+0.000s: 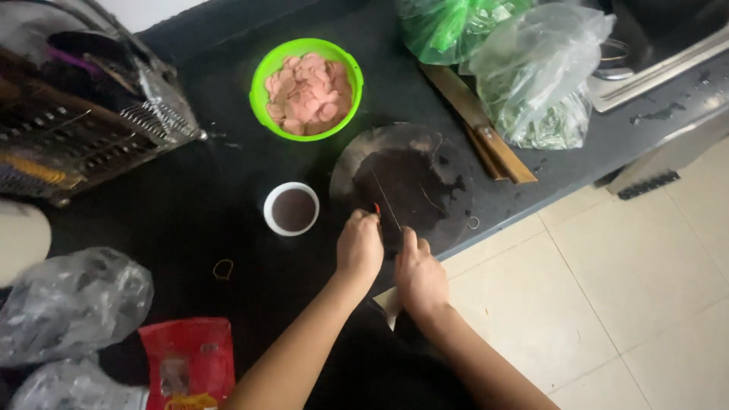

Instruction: Chopping red chilies on a wooden cutting board and transferring them into a small bowl in a kitchen setting.

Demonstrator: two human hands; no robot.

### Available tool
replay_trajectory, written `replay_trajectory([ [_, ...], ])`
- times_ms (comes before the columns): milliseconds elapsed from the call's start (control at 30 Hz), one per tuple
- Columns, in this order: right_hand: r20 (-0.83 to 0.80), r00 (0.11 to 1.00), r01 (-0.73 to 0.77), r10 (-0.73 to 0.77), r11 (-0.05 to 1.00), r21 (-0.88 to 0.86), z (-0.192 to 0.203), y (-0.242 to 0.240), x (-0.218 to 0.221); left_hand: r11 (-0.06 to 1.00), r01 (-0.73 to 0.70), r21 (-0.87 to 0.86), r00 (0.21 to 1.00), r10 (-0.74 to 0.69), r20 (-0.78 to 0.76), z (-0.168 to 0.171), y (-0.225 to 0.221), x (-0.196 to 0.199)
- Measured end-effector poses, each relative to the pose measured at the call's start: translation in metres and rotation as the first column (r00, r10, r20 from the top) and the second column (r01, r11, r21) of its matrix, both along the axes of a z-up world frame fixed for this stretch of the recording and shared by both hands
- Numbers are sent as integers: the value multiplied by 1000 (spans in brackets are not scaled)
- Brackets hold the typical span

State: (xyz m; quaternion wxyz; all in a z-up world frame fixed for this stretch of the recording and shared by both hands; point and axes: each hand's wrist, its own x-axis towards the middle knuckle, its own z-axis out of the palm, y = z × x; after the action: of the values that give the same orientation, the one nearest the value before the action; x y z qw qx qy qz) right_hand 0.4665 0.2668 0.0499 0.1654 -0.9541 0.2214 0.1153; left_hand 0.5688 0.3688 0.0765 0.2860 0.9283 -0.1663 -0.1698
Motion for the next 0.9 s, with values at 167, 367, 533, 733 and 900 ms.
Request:
replay_trajectory([
  [167, -38, 994, -105, 101, 989, -109, -35, -3, 5, 999, -50, 6, 997, 50, -59, 1, -1, -7],
  [367, -131, 969, -223, 209, 969, -105, -42, -7, 12, 881, -457, -125, 791, 338, -511, 59, -13, -15],
  [533, -177, 971, -147, 163, 984, 104, -25, -16, 20, 980, -195, -40, 978, 197, 63, -53, 8, -13],
  [733, -216, 968, -90, 126, 981, 169, -19, -33, 26, 883, -380, -277, 897, 424, 122, -6, 147, -1],
  [900, 516, 853, 14, 73, 987, -163, -146, -82, 16, 541, -778, -318, 570, 822, 4, 59, 345, -32],
])
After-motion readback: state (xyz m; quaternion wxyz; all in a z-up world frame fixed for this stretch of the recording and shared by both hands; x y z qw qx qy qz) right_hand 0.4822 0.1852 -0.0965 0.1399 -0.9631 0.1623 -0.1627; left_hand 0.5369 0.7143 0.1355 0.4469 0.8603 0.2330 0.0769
